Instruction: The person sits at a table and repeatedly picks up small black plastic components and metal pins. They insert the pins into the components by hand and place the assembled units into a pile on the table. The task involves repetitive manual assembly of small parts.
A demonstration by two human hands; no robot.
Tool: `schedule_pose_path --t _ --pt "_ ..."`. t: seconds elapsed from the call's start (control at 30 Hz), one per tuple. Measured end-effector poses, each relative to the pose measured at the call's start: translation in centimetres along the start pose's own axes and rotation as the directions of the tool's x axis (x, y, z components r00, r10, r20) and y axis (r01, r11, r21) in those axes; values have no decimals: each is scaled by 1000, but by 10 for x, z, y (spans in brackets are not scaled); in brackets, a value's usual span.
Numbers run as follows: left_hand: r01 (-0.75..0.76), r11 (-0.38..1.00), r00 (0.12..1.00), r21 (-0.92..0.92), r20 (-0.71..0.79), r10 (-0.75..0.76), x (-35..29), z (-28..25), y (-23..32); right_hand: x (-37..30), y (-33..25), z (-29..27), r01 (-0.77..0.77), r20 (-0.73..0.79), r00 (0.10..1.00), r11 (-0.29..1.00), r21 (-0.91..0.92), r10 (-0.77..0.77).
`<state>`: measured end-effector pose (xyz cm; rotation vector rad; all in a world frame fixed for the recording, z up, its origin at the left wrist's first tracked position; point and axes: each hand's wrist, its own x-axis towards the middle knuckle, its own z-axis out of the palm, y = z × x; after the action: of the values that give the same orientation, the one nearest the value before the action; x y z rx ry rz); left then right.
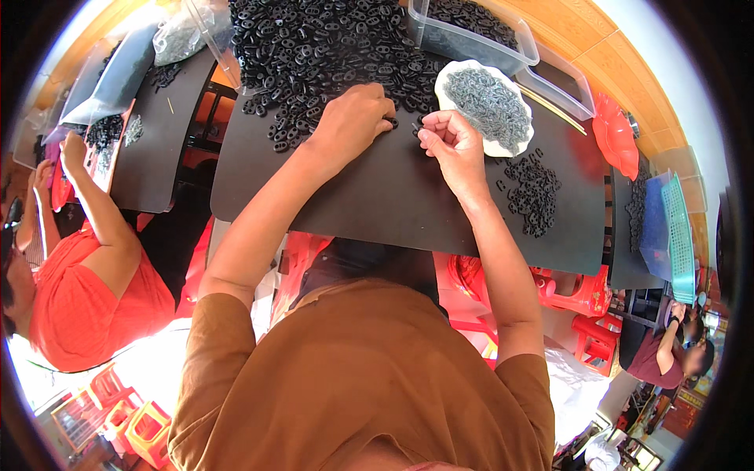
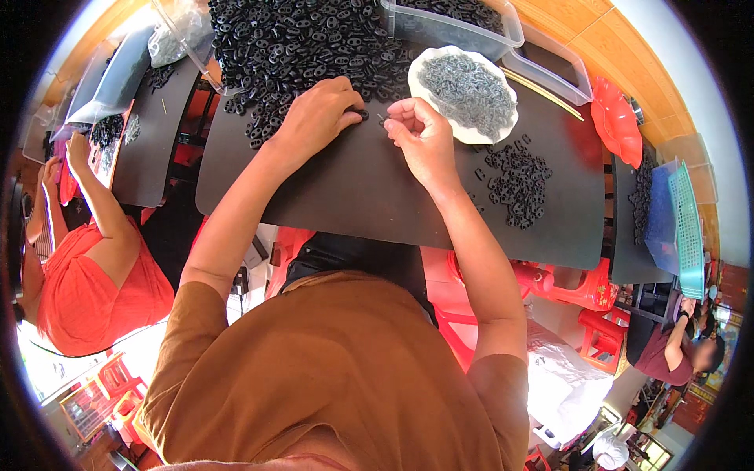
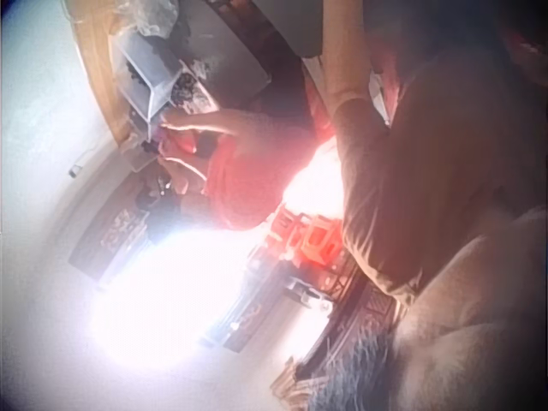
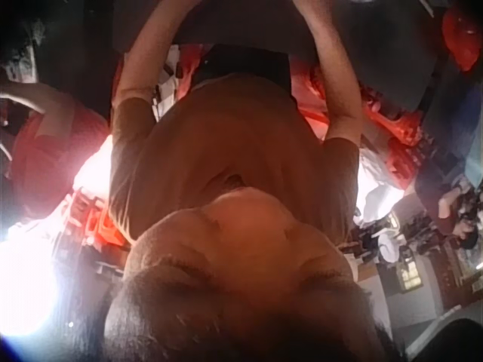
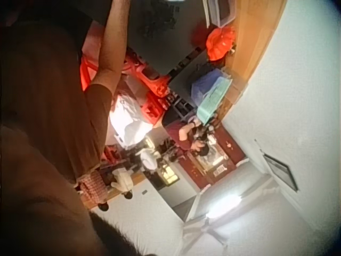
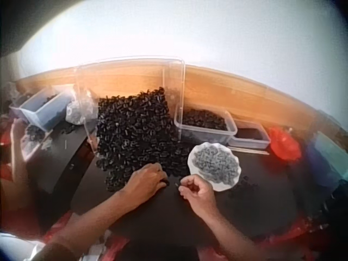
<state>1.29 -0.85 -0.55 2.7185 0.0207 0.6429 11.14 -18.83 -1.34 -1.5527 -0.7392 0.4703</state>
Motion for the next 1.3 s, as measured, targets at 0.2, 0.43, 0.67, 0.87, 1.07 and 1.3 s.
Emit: schedule_pose_path --t 0.2,0.43,0.67,0.87,1.07,1.3 --pt "108 955 990 -276 118 -78 3 2 3 -2 -4 1 14 2 1000 1000 21 -14" --pt "396 356 903 -846 289 -316 3 2 -2 -3 -9 1 59 -4 998 997 52 -59" --pt "480 55 844 -876 444 -301 1 4 1 -4 -8 0 70 -2 998 996 51 -70" --pt "519 13 813 -855 489 -315 3 3 6 -4 -8 0 82 3 997 996 45 -82" --pt "509 27 819 -860 475 -323 2 6 5 -4 -7 1 85 -30 996 995 56 -83" --pt "485 45 839 -873 451 -305 2 8 5 -4 -5 1 93 -26 995 994 63 -92"
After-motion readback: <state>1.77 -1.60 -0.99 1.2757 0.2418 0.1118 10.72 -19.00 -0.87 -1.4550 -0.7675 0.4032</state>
